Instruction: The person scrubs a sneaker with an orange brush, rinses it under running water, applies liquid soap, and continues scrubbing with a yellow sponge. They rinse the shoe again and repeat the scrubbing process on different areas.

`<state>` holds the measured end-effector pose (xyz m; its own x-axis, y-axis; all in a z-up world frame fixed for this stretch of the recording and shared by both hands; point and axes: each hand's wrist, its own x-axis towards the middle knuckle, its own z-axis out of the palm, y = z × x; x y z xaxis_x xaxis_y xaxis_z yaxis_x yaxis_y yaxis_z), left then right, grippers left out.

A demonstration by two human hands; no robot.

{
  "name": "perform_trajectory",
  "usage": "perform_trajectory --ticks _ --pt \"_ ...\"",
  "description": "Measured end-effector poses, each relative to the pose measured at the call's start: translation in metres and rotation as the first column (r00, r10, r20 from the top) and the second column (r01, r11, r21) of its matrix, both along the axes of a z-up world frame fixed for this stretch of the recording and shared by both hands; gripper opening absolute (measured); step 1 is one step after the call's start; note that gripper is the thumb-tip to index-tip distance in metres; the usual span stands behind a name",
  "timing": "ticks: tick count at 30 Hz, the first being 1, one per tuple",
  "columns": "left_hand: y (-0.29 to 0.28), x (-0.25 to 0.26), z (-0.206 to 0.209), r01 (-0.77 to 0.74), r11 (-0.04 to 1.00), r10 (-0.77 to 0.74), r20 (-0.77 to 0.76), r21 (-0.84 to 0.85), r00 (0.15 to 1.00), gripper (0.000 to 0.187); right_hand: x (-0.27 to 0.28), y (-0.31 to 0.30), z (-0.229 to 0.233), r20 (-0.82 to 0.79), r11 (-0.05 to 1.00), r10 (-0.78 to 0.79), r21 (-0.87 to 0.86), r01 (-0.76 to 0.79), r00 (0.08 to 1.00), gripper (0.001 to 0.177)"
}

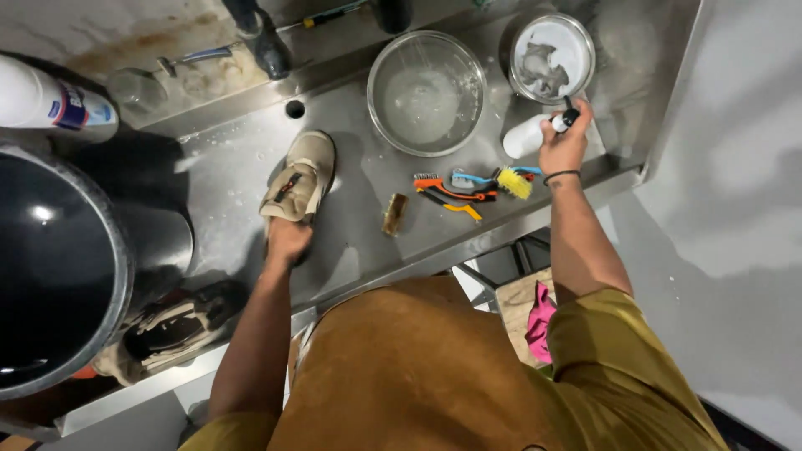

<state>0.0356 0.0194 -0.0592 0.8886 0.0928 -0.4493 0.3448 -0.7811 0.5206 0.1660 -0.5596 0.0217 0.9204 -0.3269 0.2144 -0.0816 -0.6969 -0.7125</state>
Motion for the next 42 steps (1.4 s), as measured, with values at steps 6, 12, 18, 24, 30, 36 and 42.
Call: perform_trajectory --ticks 6,12,18,24,30,36,42 --pt "-0.054 0.022 0.198 -0.046 0.998 0.046 0.012 -0.032 0.999 0.033 -0.004 0.017 0.012 -0.264 0.997 -0.062 -0.049 0.051 0.963 0.064" --pt "-0.034 0.003 0.146 -0.243 0.969 0.235 -0.132 -0.047 0.963 0.037 -0.076 0.168 0.022 0.025 0.901 0.343 0.273 -0.337 0.939 0.036" --pt "-0.017 -0.025 0.105 -0.302 0.953 0.301 -0.114 0.006 0.947 0.01 -0.046 0.24 -0.018 0.08 0.736 0.676 -0.107 -0.668 0.732 0.014" --pt "0.002 -0.065 0.086 -0.299 0.954 0.294 -0.111 -0.028 0.949 0.018 0.123 0.157 -0.124 -0.644 0.881 0.369 0.014 -0.472 0.67 0.058" --pt "0.023 -0.091 0.081 -0.331 0.943 0.318 -0.223 -0.027 0.922 0.02 0.107 0.166 0.024 -0.873 0.787 0.481 0.386 -0.481 0.086 0.028" --pt "0.021 -0.086 0.063 0.508 0.76 -0.445 -0.246 0.405 0.861 0.015 0.091 0.17 -0.031 -0.645 0.876 0.385 0.032 -0.481 0.659 0.027" --pt "0.05 -0.11 -0.021 0.676 0.624 -0.671 -0.174 0.392 0.721 0.036 0.127 0.171 -0.145 -0.786 0.908 0.064 0.302 0.292 0.615 0.037"
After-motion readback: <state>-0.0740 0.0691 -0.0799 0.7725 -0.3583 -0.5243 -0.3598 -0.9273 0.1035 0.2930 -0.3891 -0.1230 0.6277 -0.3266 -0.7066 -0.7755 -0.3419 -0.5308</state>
